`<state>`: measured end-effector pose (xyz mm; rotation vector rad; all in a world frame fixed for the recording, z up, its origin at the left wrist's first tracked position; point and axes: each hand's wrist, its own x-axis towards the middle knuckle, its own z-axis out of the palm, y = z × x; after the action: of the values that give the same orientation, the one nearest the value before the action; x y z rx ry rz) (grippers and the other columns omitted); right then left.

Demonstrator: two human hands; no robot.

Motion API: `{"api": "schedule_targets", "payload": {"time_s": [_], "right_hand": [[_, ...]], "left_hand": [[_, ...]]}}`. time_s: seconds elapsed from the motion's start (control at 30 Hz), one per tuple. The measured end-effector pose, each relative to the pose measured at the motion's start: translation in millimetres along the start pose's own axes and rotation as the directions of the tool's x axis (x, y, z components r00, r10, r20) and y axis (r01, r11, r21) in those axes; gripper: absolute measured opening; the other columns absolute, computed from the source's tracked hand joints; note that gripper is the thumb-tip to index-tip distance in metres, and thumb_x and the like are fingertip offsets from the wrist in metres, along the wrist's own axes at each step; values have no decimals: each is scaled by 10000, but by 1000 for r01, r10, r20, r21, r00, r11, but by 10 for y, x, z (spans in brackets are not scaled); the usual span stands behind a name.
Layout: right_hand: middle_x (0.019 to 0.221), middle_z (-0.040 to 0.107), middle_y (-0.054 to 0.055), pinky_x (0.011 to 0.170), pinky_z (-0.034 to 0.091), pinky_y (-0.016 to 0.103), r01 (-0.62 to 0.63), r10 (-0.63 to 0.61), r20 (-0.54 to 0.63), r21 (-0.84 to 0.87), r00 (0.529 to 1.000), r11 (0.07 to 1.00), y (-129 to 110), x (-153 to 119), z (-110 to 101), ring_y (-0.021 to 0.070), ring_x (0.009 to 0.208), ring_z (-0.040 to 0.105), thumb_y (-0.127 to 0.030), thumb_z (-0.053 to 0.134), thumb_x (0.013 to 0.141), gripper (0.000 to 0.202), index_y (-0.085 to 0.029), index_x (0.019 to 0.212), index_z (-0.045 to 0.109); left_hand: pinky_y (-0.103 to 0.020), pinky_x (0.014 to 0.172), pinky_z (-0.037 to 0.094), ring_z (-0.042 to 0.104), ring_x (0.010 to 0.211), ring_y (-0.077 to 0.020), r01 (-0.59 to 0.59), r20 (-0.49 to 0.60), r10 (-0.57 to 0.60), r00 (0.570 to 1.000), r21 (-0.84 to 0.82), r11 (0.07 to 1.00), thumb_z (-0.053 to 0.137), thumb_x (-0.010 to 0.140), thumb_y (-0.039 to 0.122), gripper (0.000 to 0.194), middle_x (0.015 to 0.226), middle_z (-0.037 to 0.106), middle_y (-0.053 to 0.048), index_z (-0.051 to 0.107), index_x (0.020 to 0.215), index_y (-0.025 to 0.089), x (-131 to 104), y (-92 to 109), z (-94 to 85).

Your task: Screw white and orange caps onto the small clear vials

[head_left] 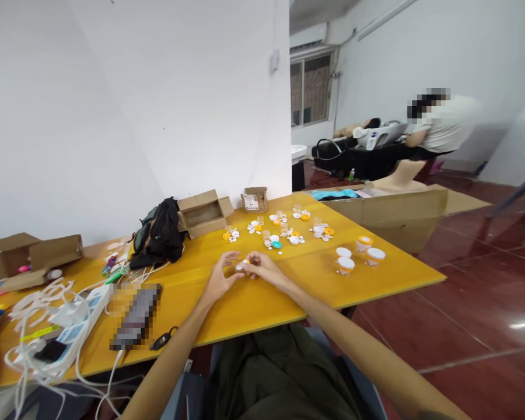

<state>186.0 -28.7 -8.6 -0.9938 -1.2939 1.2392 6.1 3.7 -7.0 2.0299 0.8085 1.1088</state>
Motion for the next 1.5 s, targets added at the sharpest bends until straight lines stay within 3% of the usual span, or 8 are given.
{"api": "schedule_targets", "payload": {"time_s": [0.17,0.37,0.53,0.7,0.87,1.0,1.3,1.5], "right_hand": [[780,636,5,535,497,264,77,-111,-100,-300,989,951,-91,-437,-427,165,674,609,-502,720,673,353,-219,806,556],[971,698,80,668,543,350,130,-383,-178,-744,907,656,-464,-934,-1043,229,776,660,-471,584,813,299,-245,992,661],[1000,706,118,669,545,383,-21,-543,-223,-935,810,353,-613,-1302,-1650,255,733,674,-512,501,876,386,-247,1106,663],[958,734,110,650,544,388,-181,-538,-234,-972,810,150,-329,-1471,-2044,282,747,689,-444,477,870,334,-257,1083,654],[1030,732,134,665,555,383,-179,-517,-173,-983,839,38,-85,-1444,-2053,284,793,706,-356,441,871,313,-225,1071,643],[1085,713,133,624,540,372,-235,-568,-171,-971,805,-41,-133,-1505,-1955,286,829,697,-373,433,900,343,-239,1162,609],[1237,637,140,891,454,450,-139,-594,7,-970,804,-199,-243,-1299,-1684,321,1123,565,-431,460,911,366,-267,1197,620],[1024,708,133,1001,358,519,-89,-522,44,-970,852,-227,-149,-1115,-1741,305,980,605,-482,436,933,359,-247,1059,677]], "left_hand": [[-422,999,472,635,1102,-241,4,56,-6,998,40,999,779,718,330,556,1186,672,-106,562,1217,221,-1,-77,3],[-406,988,477,652,1043,-226,25,64,-29,998,53,998,762,730,293,479,1095,699,-77,594,1174,231,3,-73,30],[-395,975,483,655,1035,-227,38,59,-41,997,59,998,746,745,288,432,1060,701,-69,605,1149,236,13,-47,36],[-380,943,497,658,1018,-225,32,57,-37,998,79,996,734,752,282,406,1053,706,-65,610,1137,237,20,-62,33],[-387,964,487,654,1035,-222,36,59,-42,997,104,994,708,766,260,386,1068,703,-64,601,1135,231,20,-79,25],[-389,964,487,651,1047,-227,47,53,-53,997,109,993,707,762,252,384,1071,704,-67,605,1132,229,24,-68,28],[-395,990,472,642,1060,-225,40,52,-47,998,124,992,704,765,249,385,1078,699,-60,610,1138,245,1,-55,39],[-406,1006,466,635,1077,-234,66,58,-73,996,117,991,698,760,235,382,1088,693,-63,613,1132,241,-2,-23,52]]}}
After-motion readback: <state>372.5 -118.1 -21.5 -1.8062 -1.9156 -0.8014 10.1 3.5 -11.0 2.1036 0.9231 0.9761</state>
